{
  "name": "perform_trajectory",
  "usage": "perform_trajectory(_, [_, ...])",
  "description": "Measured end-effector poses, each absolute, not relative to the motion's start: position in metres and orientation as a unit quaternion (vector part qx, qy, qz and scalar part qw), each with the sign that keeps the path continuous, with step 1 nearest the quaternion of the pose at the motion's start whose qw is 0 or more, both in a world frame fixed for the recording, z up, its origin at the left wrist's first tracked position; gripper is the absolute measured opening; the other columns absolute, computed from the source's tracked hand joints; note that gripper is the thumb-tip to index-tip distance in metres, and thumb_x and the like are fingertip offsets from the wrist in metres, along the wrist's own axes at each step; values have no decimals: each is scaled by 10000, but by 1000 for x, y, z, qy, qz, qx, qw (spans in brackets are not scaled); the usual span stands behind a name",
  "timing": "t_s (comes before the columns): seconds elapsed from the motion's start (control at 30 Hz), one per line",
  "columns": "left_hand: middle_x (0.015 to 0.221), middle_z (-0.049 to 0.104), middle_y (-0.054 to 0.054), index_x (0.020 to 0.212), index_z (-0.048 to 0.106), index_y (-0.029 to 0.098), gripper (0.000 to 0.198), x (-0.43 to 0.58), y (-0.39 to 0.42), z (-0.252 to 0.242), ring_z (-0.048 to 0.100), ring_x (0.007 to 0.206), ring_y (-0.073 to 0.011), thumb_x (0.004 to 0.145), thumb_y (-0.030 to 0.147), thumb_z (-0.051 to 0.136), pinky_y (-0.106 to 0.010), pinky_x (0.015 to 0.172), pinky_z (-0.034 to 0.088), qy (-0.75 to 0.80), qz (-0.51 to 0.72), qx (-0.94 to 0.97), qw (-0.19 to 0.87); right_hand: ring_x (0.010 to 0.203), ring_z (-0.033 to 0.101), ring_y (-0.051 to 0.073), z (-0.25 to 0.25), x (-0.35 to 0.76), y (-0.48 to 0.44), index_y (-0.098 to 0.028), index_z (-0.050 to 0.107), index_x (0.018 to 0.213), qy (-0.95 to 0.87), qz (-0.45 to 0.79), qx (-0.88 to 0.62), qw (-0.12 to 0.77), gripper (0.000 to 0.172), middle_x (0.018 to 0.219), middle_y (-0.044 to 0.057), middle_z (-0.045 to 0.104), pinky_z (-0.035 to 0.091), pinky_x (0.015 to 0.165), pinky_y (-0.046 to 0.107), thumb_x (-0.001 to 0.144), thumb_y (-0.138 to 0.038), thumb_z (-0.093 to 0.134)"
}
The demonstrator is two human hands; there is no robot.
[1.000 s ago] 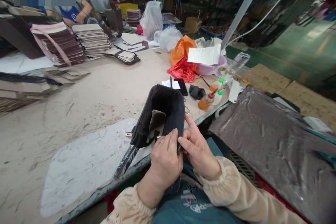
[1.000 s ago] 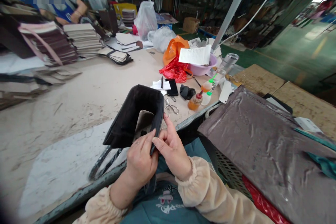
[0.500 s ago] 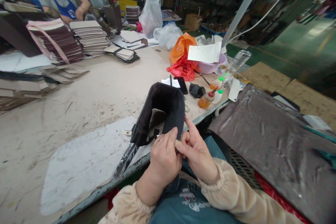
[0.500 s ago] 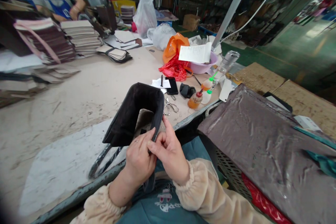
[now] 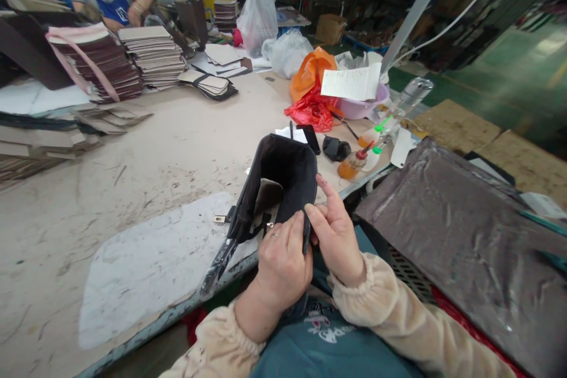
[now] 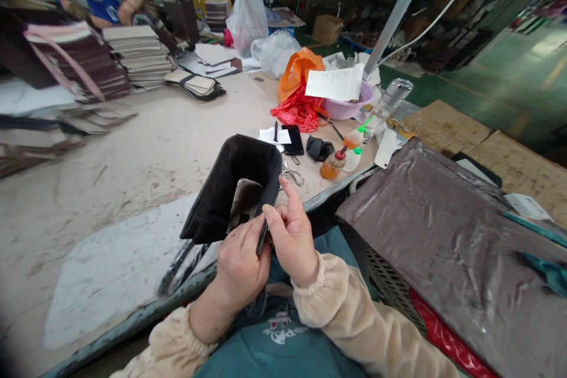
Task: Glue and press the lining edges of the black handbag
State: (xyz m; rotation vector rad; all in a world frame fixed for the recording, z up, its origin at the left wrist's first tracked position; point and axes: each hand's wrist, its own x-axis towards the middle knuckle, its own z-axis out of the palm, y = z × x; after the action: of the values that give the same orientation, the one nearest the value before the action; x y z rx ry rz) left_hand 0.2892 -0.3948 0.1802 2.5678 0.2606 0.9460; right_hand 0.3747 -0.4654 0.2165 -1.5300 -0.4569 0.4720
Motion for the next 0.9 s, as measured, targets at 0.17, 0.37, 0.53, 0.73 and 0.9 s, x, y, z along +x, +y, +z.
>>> perform_trajectory(0.17, [1086,666,-184,1172,530,67,343,289,-394,180,640,992,-261,854,188,484,-394,865,524,96,330,917,200,528,318,85,216,366,-472,-282,301,1433,-209,247,-637,700,622,593,-89,349,349,539,228,871,-268,567])
perform_trajectory(0.37, [1053,677,-184,1225,485,63,379,286,-389,179,654,943,-261,891,239,447,-392,800,541,101,376,901,192,545,317,81,218,353,-478,-285,203,1467,-240,306,-617,684,773,635,-85,372,311,515,215,822,-229,625])
perform_trajectory(0.53, [1103,664,-173,1264,473,94,415,282,-382,182,642,995,-250,905,287,398,-384,841,538,90,357,901,231,616,386,92,212,355,-484,-332,196,1463,-253,344,-563,708,925,743,-57,428,367,560,221,719,-243,738])
perform_trajectory(0.73, [1168,645,-155,1286,478,116,432,281,-379,183,621,1069,-227,863,200,507,-358,922,515,107,329,901,261,730,447,111,191,366,-494,-340,348,1400,-231,326,-551,733,673,851,-17,441,432,658,248,807,-261,657])
perform_trajectory(0.9, [1337,531,-164,1404,346,126,570,281,-376,187,513,1237,-229,862,156,521,-365,995,486,99,354,886,284,746,452,113,183,369,-497,-304,448,1337,-243,319,-572,716,564,864,-7,456,427,664,243,813,-257,650])
